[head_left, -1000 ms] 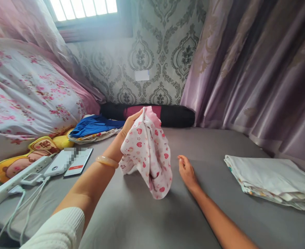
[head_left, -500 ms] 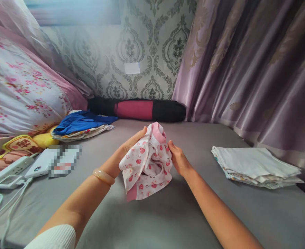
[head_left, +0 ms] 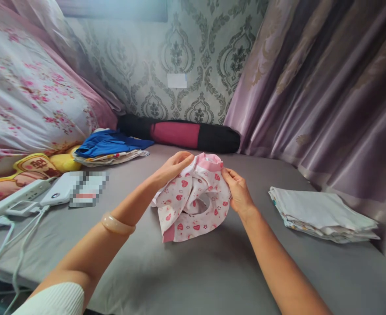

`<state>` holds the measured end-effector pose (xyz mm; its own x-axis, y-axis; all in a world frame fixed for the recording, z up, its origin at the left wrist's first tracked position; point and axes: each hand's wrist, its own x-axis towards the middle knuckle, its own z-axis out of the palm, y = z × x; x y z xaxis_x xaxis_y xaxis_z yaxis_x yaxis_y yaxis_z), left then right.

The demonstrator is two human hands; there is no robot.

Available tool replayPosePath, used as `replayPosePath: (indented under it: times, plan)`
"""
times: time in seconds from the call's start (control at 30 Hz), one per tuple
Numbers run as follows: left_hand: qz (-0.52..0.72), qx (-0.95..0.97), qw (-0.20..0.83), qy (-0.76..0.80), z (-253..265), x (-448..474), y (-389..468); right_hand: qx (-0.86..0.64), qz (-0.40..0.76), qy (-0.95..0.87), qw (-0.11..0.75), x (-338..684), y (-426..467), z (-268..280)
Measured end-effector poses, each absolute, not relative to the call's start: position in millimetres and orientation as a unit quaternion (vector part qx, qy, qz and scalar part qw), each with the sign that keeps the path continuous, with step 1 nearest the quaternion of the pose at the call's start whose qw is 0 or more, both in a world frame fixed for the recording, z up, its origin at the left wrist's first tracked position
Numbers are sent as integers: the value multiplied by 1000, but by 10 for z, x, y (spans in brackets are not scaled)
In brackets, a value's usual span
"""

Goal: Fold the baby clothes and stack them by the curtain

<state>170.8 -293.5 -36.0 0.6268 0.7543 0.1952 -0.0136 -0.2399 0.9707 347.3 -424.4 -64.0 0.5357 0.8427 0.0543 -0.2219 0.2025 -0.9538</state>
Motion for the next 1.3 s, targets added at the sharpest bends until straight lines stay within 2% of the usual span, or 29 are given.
replayPosePath:
  times: [0.1, 0.3, 0.47, 0.7, 0.83, 1.03, 1.17, 1.3]
  plan:
    - [365, 746, 475, 291, -336, 1702, -3022, -509, 362, -312, 716, 3464, -4238, -608]
    - [354, 758, 430, 340, -383, 1766, -3195, -499, 361, -338, 711, 3430, -4252, -589]
    - [368, 776, 337, 385, -359, 1764, -3300, -514, 338, -366, 698, 3435, -4320, -555]
    - [347, 773, 394, 355, -288, 1506, -3232, -535, 361, -386, 660, 3551, -4509, -358]
    - [381, 742, 409, 370, -176, 1274, -3154, -566, 389, -411, 599, 3710, -4679, -81]
    - [418, 714, 442, 347, 180, 954, -3098, -590, 425, -530, 437, 3889, -4925, 501]
    - [426, 707, 453, 337, 571, 818, -3070, -609, 377, -591, 371, 3850, -5014, 873]
    - [412, 759, 379, 331, 967, 708, -3065, -631, 297, -621, 358, 3882, -5002, 1110]
